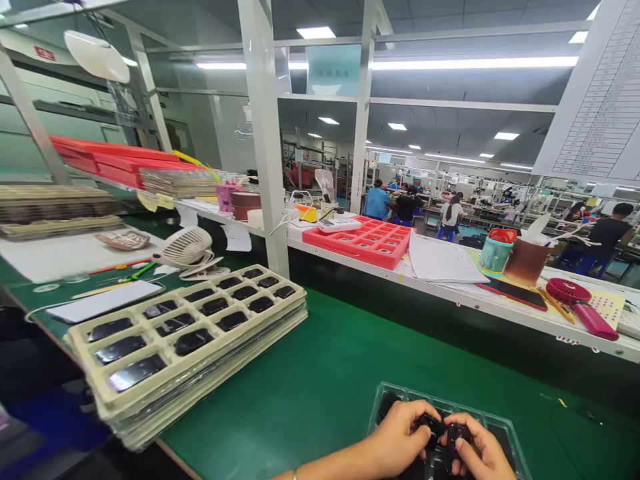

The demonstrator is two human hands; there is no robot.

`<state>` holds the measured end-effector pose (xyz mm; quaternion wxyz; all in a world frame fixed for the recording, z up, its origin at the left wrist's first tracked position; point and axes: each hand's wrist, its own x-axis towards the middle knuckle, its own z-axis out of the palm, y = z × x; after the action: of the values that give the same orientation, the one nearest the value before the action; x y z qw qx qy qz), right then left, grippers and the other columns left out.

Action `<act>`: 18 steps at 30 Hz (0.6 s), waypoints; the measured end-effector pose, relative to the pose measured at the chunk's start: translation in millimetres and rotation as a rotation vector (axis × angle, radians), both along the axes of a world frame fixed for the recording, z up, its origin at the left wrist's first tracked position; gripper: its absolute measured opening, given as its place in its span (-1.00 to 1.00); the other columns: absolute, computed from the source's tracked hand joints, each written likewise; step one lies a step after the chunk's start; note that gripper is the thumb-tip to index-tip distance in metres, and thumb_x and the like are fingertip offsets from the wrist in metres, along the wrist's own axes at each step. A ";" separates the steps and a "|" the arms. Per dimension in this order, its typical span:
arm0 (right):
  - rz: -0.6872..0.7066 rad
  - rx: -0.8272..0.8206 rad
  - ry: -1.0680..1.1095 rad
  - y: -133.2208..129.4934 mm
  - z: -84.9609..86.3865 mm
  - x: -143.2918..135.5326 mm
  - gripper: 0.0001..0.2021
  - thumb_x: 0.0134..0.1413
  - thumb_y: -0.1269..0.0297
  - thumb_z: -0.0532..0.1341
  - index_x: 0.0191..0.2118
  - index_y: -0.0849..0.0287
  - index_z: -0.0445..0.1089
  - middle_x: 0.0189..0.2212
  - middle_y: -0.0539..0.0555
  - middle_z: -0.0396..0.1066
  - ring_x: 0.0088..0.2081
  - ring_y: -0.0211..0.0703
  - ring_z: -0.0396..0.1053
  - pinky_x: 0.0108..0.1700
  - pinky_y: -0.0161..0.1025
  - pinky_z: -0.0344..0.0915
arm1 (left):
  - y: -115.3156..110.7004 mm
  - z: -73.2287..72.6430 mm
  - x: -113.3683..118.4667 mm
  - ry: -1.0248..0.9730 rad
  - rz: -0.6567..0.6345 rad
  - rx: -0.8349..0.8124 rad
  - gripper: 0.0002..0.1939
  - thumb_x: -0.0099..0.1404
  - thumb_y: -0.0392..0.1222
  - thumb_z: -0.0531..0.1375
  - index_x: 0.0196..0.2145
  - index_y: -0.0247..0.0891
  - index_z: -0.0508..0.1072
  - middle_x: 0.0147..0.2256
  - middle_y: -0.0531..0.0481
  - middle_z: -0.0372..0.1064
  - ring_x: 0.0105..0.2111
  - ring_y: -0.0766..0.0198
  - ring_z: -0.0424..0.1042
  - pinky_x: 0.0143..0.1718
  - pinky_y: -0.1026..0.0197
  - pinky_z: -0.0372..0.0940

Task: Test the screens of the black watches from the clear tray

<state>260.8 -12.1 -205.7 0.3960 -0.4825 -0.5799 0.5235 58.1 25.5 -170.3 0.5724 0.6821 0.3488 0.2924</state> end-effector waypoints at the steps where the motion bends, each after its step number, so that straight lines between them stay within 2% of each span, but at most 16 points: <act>1: 0.013 -0.005 0.002 0.1 -0.8 0.7 -0.47 -0.02 -0.19 0.18 -0.08 0.15 0.33 -0.31 0.15 0.41 -0.51 -0.14 0.39 -0.46 -0.22 0.32 | -0.2 0.8 -0.5 0.011 -0.006 0.005 -0.70 0.12 -0.35 0.05 -0.19 -0.30 0.45 -0.44 -0.02 0.42 -0.58 0.35 0.35 -0.53 0.34 0.22; 8: -0.001 0.026 -0.016 -2.2 1.0 -2.3 -0.47 0.02 -0.20 0.14 -0.10 0.17 0.33 -0.32 0.15 0.40 -0.50 -0.16 0.39 -0.46 -0.25 0.30 | 0.0 4.0 -3.3 0.071 -0.048 0.063 -0.70 0.14 -0.33 0.03 -0.18 -0.27 0.44 -0.34 -0.03 0.42 -0.53 0.35 0.37 -0.47 0.32 0.25; 13: -0.041 0.054 -0.002 -3.4 9.0 -8.8 -0.46 0.01 -0.21 0.15 -0.12 0.19 0.30 -0.36 0.13 0.39 -0.53 -0.19 0.37 -0.48 -0.27 0.27 | 3.1 4.7 -1.4 0.022 -0.067 0.024 -0.70 0.14 -0.33 0.03 -0.18 -0.30 0.42 -0.37 -0.03 0.42 -0.53 0.33 0.37 -0.47 0.31 0.25; 18: -0.052 0.080 0.002 -5.4 19.0 -14.5 -0.47 0.01 -0.19 0.16 -0.13 0.21 0.29 -0.35 0.13 0.39 -0.55 -0.24 0.35 -0.49 -0.31 0.23 | 3.6 6.2 -1.4 -0.001 -0.095 0.056 -0.74 0.14 -0.33 0.03 -0.22 -0.31 0.42 -0.35 -0.04 0.41 -0.50 0.32 0.36 -0.45 0.31 0.27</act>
<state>246.4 -17.6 -186.7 0.4292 -0.4806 -0.5871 0.4900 56.7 29.1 -164.1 0.5665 0.7134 0.3077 0.2747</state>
